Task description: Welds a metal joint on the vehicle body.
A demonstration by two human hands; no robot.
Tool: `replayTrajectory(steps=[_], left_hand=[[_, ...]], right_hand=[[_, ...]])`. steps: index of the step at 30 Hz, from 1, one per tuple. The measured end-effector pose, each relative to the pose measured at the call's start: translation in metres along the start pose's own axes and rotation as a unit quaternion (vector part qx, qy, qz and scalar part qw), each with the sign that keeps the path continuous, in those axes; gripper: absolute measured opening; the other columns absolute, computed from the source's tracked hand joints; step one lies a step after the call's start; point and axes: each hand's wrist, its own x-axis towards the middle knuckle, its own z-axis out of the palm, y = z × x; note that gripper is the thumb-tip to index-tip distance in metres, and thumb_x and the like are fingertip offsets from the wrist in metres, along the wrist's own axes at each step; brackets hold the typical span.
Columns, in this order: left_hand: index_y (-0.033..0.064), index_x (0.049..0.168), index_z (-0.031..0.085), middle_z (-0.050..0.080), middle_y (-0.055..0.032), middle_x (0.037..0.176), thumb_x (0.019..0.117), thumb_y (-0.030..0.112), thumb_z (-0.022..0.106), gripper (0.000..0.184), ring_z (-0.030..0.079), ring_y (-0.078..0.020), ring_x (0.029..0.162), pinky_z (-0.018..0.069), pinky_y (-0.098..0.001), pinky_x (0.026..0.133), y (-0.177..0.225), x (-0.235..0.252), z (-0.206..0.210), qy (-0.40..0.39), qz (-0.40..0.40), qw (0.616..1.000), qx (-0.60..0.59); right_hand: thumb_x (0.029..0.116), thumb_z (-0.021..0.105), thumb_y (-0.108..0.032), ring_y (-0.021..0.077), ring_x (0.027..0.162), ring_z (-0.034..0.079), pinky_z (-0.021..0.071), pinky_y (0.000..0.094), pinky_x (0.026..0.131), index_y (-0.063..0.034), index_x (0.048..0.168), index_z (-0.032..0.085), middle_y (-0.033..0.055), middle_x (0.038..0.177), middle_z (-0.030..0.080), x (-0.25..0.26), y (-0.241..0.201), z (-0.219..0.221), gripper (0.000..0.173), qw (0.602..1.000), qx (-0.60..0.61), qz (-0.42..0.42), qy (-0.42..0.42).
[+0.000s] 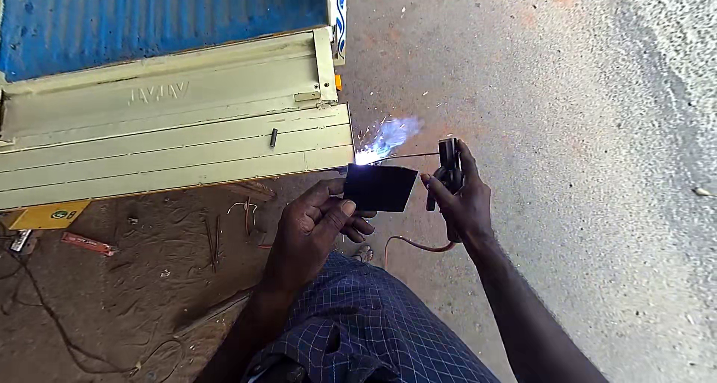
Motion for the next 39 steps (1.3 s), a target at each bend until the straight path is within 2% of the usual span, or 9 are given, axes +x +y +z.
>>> replayTrajectory(steps=[3, 7, 14, 17, 23, 28, 35, 39], left_hand=[[0.004, 0.138, 0.055, 0.074, -0.0196, 0.108, 0.1076, 0.007, 0.049, 0.031, 0.076, -0.0333, 0.084, 0.0674, -0.0441, 0.073, -0.0001, -0.0017, 0.0, 0.002, 0.003, 1.0, 0.001], [0.0018, 0.136, 0.056, 0.074, -0.0204, 0.108, 0.1068, 0.005, 0.05, 0.03, 0.076, -0.0338, 0.084, 0.0673, -0.0441, 0.073, -0.0003, -0.001, 0.0002, 0.005, 0.007, 1.0, -0.007], [0.0014, 0.136, 0.055, 0.074, -0.0192, 0.104, 0.1063, 0.005, 0.051, 0.03, 0.076, -0.0313, 0.081, 0.0675, -0.0423, 0.071, -0.0029, 0.0007, -0.0023, 0.01, 0.028, 1.0, -0.007], [0.0032, 0.138, 0.055, 0.074, -0.0198, 0.106, 0.1071, 0.007, 0.05, 0.031, 0.076, -0.0324, 0.082, 0.0673, -0.0431, 0.071, -0.0037, 0.0014, -0.0037, 0.005, 0.026, 1.0, -0.007], [0.001, 0.138, 0.054, 0.073, -0.0224, 0.107, 0.1069, 0.005, 0.049, 0.031, 0.076, -0.0347, 0.083, 0.0673, -0.045, 0.073, -0.0058, 0.0034, -0.0044, 0.001, 0.033, 0.999, -0.024], [0.006, 0.139, 0.054, 0.074, -0.0198, 0.109, 0.1072, 0.006, 0.05, 0.033, 0.076, -0.0333, 0.084, 0.0671, -0.0433, 0.072, -0.0013, -0.0026, -0.005, 0.005, 0.011, 1.0, -0.004], [0.0038, 0.137, 0.055, 0.074, -0.0203, 0.107, 0.1071, 0.005, 0.048, 0.031, 0.076, -0.0324, 0.082, 0.0672, -0.043, 0.072, -0.0015, -0.0021, -0.0048, 0.004, 0.022, 1.0, -0.012], [0.0053, 0.139, 0.055, 0.074, -0.0196, 0.109, 0.1074, 0.006, 0.049, 0.032, 0.076, -0.0332, 0.085, 0.0671, -0.043, 0.073, -0.0005, -0.0055, -0.0058, 0.001, 0.016, 1.0, -0.002]], right_hand=[[0.0925, 0.072, -0.048, 0.0198, 0.073, 0.068, 0.0588, 0.0476, 0.063, -0.0289, 0.162, 0.028, 0.0052, 0.097, 0.071, 0.0003, 0.0006, -0.0003, 0.084, 1.0, -0.006, -0.003, 0.005], [0.0917, 0.072, -0.05, 0.0226, 0.071, 0.068, 0.0577, 0.0494, 0.062, -0.0301, 0.162, 0.028, 0.0099, 0.097, 0.071, 0.0002, -0.0005, -0.0015, 0.085, 1.0, -0.009, 0.009, 0.002], [0.0914, 0.073, -0.049, 0.0204, 0.071, 0.067, 0.0573, 0.0475, 0.063, -0.0308, 0.162, 0.029, 0.0077, 0.096, 0.07, 0.0012, 0.0008, 0.0015, 0.085, 1.0, -0.007, -0.002, 0.008], [0.0916, 0.072, -0.05, 0.0206, 0.072, 0.067, 0.0572, 0.0478, 0.064, -0.0286, 0.162, 0.029, 0.0077, 0.096, 0.07, 0.0018, 0.0, 0.0014, 0.085, 1.0, -0.012, -0.008, 0.008], [0.0912, 0.072, -0.052, 0.0208, 0.072, 0.067, 0.0569, 0.0483, 0.064, -0.0285, 0.162, 0.029, 0.0078, 0.096, 0.07, 0.0035, -0.0027, 0.0014, 0.086, 1.0, -0.021, 0.0, 0.004], [0.091, 0.072, -0.052, 0.0214, 0.074, 0.068, 0.0575, 0.0497, 0.064, -0.0301, 0.161, 0.029, 0.0072, 0.098, 0.071, 0.0042, -0.0016, 0.0013, 0.085, 1.0, -0.03, -0.003, 0.004], [0.0921, 0.072, -0.049, 0.0186, 0.075, 0.069, 0.0584, 0.047, 0.065, -0.029, 0.162, 0.029, 0.004, 0.098, 0.072, 0.003, -0.0039, 0.0018, 0.084, 1.0, -0.019, -0.011, 0.003], [0.0916, 0.073, -0.049, 0.0203, 0.073, 0.068, 0.0577, 0.0484, 0.064, -0.0279, 0.161, 0.03, 0.0065, 0.096, 0.071, 0.0033, -0.0031, 0.0028, 0.084, 0.999, -0.024, -0.02, 0.005]])
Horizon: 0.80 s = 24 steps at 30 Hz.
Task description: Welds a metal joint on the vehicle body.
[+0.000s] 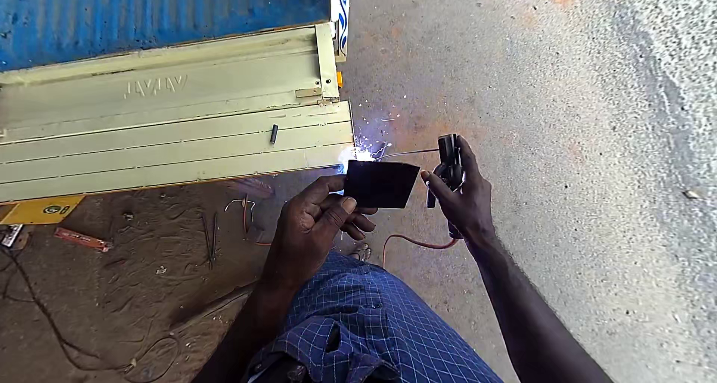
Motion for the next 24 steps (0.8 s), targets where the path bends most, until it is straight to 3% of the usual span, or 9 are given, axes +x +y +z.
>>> replayTrajectory(steps=[5, 17, 24], left_hand=[[-0.0013, 0.134, 0.055, 0.073, -0.0226, 0.107, 0.1065, 0.004, 0.049, 0.029, 0.076, -0.0351, 0.082, 0.0676, -0.0454, 0.072, -0.006, 0.005, -0.002, -0.003, 0.039, 0.999, -0.021], [0.0026, 0.137, 0.055, 0.073, -0.0211, 0.109, 0.1067, 0.005, 0.05, 0.031, 0.076, -0.0349, 0.085, 0.0674, -0.0447, 0.073, 0.005, -0.002, -0.001, 0.0, 0.003, 1.0, -0.009], [0.004, 0.138, 0.055, 0.073, -0.0209, 0.108, 0.1069, 0.005, 0.049, 0.032, 0.076, -0.0344, 0.083, 0.0673, -0.0449, 0.072, 0.003, -0.003, -0.003, -0.006, 0.01, 1.0, -0.011]], right_hand=[[0.0913, 0.072, -0.051, 0.0208, 0.076, 0.068, 0.0576, 0.0486, 0.067, -0.0285, 0.162, 0.03, 0.0077, 0.098, 0.071, -0.001, -0.002, 0.001, 0.085, 1.0, 0.002, 0.0, 0.002], [0.0913, 0.072, -0.05, 0.0217, 0.068, 0.067, 0.0565, 0.0495, 0.061, -0.027, 0.162, 0.028, 0.0076, 0.091, 0.07, -0.001, -0.005, 0.004, 0.086, 1.0, -0.019, 0.006, -0.005], [0.0914, 0.072, -0.05, 0.0224, 0.074, 0.068, 0.0565, 0.0503, 0.066, -0.0289, 0.162, 0.028, 0.0079, 0.096, 0.07, -0.001, -0.002, 0.005, 0.086, 1.0, -0.011, 0.002, 0.002]])
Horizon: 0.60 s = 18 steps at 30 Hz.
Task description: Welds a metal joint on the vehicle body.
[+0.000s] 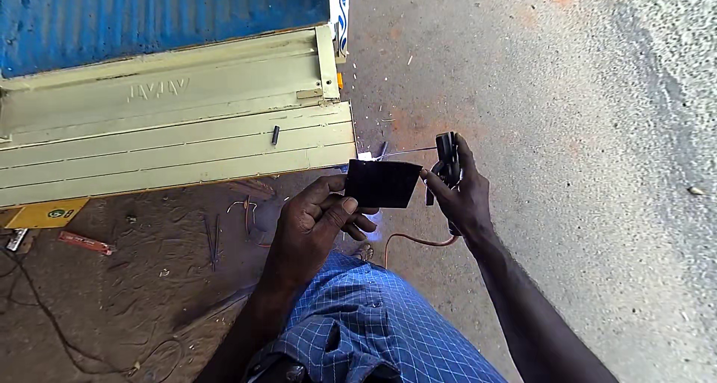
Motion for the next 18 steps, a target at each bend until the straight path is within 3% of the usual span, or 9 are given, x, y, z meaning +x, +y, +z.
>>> replayTrajectory(steps=[13, 18], left_hand=[[0.003, 0.138, 0.055, 0.074, -0.0191, 0.108, 0.1073, 0.006, 0.049, 0.031, 0.076, -0.0319, 0.084, 0.0672, -0.0419, 0.073, 0.0032, -0.0023, 0.0019, 0.007, -0.001, 1.0, 0.018], [0.0046, 0.139, 0.054, 0.074, -0.0203, 0.109, 0.1069, 0.006, 0.05, 0.032, 0.076, -0.0332, 0.083, 0.0673, -0.043, 0.072, 0.0052, 0.0008, 0.0012, 0.0, -0.004, 1.0, 0.01]], right_hand=[[0.0919, 0.071, -0.049, 0.0217, 0.076, 0.068, 0.057, 0.0502, 0.066, -0.031, 0.162, 0.028, 0.0071, 0.099, 0.071, -0.0004, -0.0033, 0.0022, 0.085, 1.0, 0.004, -0.002, -0.005], [0.093, 0.07, -0.049, 0.021, 0.07, 0.068, 0.058, 0.0493, 0.063, -0.0272, 0.162, 0.026, 0.0063, 0.095, 0.071, 0.0018, 0.0008, 0.0043, 0.085, 1.0, 0.004, -0.017, -0.011]])
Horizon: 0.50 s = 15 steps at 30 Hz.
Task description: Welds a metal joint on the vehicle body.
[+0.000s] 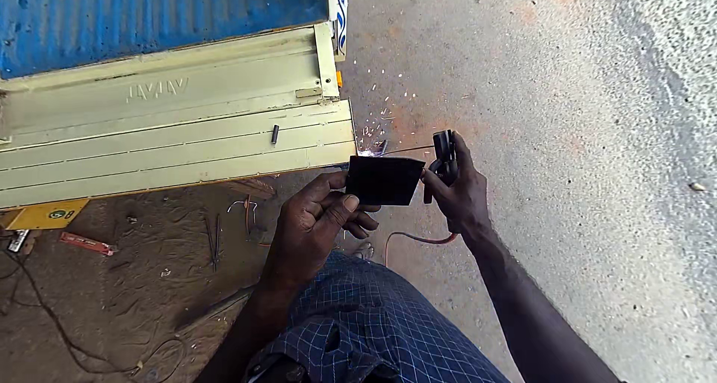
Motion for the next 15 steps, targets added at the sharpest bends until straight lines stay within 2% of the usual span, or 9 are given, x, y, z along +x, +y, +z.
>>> replayTrajectory(steps=[4, 8, 10, 13, 15], left_hand=[[0.0041, 0.139, 0.054, 0.073, -0.0211, 0.11, 0.1067, 0.005, 0.05, 0.032, 0.076, -0.0341, 0.084, 0.0674, -0.0437, 0.072, 0.0, 0.001, -0.001, -0.006, 0.002, 1.0, -0.009], [0.0037, 0.139, 0.054, 0.073, -0.0209, 0.109, 0.1067, 0.006, 0.051, 0.032, 0.076, -0.0346, 0.085, 0.0675, -0.0442, 0.073, -0.001, 0.0, 0.0, 0.002, 0.006, 1.0, -0.005], [0.0026, 0.138, 0.055, 0.073, -0.0209, 0.11, 0.1073, 0.006, 0.049, 0.031, 0.076, -0.0337, 0.085, 0.0669, -0.0436, 0.074, -0.003, -0.002, -0.001, 0.028, 0.005, 1.0, -0.01], [0.0033, 0.139, 0.052, 0.07, -0.0235, 0.115, 0.1084, 0.007, 0.044, 0.032, 0.074, -0.0341, 0.087, 0.0646, -0.0442, 0.077, -0.007, -0.005, -0.013, 0.081, 0.009, 0.995, -0.055], [0.0034, 0.138, 0.052, 0.07, -0.0243, 0.115, 0.1084, 0.008, 0.042, 0.032, 0.074, -0.0333, 0.088, 0.064, -0.043, 0.077, -0.01, -0.004, -0.022, 0.118, 0.017, 0.989, -0.082]], right_hand=[[0.0926, 0.07, -0.051, 0.0219, 0.069, 0.067, 0.0569, 0.0501, 0.062, -0.0288, 0.163, 0.025, 0.0076, 0.095, 0.071, 0.0, 0.001, 0.001, 0.086, 1.0, -0.007, 0.009, 0.002], [0.0921, 0.072, -0.049, 0.019, 0.071, 0.067, 0.0574, 0.0473, 0.063, -0.0288, 0.163, 0.026, 0.0047, 0.095, 0.071, -0.003, 0.002, 0.002, 0.087, 1.0, 0.008, 0.004, 0.007], [0.0924, 0.074, -0.042, 0.0157, 0.076, 0.068, 0.0602, 0.0428, 0.067, -0.0281, 0.162, 0.028, 0.0021, 0.1, 0.071, -0.01, 0.001, 0.0, 0.085, 0.999, 0.037, -0.012, 0.028], [0.0925, 0.074, -0.041, 0.0148, 0.072, 0.067, 0.0597, 0.0419, 0.062, -0.0225, 0.163, 0.024, 0.0012, 0.099, 0.07, -0.026, -0.009, -0.005, 0.089, 0.997, 0.035, -0.021, 0.069], [0.0913, 0.075, -0.043, 0.0163, 0.069, 0.066, 0.0591, 0.0435, 0.06, -0.0223, 0.163, 0.023, 0.0026, 0.098, 0.07, -0.041, -0.01, -0.005, 0.091, 0.997, 0.027, -0.007, 0.078]])
